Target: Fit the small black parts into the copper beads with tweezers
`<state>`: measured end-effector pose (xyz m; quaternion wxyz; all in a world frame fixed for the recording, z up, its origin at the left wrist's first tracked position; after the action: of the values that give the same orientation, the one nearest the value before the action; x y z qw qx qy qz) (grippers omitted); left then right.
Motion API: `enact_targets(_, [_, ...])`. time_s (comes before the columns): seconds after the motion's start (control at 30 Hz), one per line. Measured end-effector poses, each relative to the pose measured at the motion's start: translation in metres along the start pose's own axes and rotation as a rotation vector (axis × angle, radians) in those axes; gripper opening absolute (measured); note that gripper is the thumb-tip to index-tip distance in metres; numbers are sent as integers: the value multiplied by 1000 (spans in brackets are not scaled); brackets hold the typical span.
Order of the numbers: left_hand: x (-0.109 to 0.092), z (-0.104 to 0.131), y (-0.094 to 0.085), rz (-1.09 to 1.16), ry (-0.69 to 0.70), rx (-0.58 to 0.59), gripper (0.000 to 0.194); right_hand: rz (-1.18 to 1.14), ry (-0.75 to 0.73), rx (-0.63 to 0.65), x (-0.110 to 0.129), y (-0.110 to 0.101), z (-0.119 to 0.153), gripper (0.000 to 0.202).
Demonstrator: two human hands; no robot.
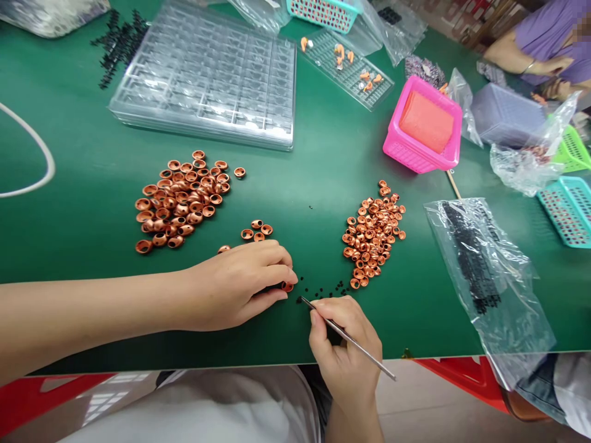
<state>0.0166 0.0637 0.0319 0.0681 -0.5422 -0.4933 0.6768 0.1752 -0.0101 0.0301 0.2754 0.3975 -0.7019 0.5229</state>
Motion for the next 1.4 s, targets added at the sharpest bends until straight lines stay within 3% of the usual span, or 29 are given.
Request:
enact_targets(0.4, [-1, 0, -2, -21, 28, -21, 11, -3, -4, -76, 0, -5, 3, 26])
enact_targets(0.87, [-1, 0, -2, -39, 39, -28, 11, 4, -34, -20, 2, -2, 2, 31])
enact_targets(1.17, [-11, 3, 0, 11, 99, -106, 18, -72, -103, -232, 10, -10, 7, 28])
enact_targets(1.4, [-16, 0, 6, 103, 70, -59, 15, -71, -110, -107, 12, -3, 6, 33])
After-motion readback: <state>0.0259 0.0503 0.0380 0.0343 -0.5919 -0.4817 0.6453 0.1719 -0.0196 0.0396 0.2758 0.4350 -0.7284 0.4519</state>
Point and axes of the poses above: each hand's wrist, its own z-axis away from the middle knuckle, its own y-axis out of the palm, x = y × z, the point moved 7 cm from there along -z, towards the middle knuckle, and after that the axes turned 3 degrees about x, right-handed, at the moved point
